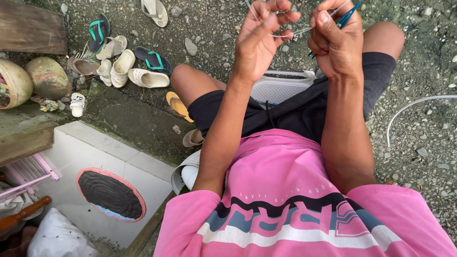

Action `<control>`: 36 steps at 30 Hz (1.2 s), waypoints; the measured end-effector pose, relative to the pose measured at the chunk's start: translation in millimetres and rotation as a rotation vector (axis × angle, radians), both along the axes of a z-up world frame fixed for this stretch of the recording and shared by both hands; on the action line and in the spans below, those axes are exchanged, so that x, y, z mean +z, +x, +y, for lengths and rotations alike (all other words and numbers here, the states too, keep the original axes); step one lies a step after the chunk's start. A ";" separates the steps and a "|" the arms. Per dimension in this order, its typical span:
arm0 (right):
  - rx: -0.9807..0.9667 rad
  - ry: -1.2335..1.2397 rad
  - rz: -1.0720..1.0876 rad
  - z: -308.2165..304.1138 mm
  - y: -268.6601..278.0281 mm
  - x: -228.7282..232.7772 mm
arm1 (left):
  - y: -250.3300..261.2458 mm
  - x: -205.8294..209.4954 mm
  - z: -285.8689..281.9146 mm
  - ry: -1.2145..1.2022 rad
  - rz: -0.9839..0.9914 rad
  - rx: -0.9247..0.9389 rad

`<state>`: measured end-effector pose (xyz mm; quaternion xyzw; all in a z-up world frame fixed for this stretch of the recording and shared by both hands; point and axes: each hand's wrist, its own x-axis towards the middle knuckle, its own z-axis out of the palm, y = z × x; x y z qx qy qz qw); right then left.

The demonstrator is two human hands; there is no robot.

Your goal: The person is sitting down and using their hands and a small blue tool to work with fishing line, likely repairing or preparing a fishing net.

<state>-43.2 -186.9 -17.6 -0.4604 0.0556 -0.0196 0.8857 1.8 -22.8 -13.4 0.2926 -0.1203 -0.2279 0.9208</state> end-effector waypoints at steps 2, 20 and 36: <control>-0.004 -0.019 0.004 -0.2 0.8 -0.7 | -2.2 -3.2 -3.3 0.055 0.010 0.024; 0.143 -1.223 -0.307 37.7 -61.9 60.1 | -6.0 13.3 12.7 0.438 -0.248 0.140; 0.032 -0.447 -0.081 63.5 -29.5 41.6 | -3.6 21.8 32.0 0.134 -0.155 0.049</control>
